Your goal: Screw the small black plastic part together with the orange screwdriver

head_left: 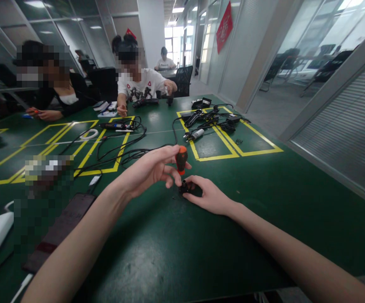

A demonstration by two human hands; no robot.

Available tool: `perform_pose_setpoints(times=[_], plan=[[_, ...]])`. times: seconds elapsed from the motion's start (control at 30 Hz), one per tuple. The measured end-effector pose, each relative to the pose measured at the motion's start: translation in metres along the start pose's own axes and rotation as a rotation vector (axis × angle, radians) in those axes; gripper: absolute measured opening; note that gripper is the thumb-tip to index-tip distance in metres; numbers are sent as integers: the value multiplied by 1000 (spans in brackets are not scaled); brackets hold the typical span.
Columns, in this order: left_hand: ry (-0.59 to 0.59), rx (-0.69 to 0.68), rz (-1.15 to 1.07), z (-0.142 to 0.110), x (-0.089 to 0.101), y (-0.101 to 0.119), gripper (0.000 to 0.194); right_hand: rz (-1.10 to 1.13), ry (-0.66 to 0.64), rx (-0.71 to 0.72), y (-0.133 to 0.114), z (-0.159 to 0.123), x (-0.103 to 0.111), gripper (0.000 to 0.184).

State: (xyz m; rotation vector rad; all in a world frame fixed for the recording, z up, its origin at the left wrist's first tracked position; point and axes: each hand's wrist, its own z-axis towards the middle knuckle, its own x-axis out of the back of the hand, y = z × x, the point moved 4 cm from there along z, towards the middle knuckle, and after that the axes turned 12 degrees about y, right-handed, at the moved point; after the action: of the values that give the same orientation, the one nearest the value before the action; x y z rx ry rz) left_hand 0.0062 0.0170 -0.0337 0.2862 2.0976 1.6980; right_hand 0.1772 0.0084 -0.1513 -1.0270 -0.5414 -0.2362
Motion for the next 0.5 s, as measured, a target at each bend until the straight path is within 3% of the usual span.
perform_pose_setpoints(times=[0.5], plan=[[41,-58,102,-3,-1,5,41,-5,-8,-11,0,-1,1,17]])
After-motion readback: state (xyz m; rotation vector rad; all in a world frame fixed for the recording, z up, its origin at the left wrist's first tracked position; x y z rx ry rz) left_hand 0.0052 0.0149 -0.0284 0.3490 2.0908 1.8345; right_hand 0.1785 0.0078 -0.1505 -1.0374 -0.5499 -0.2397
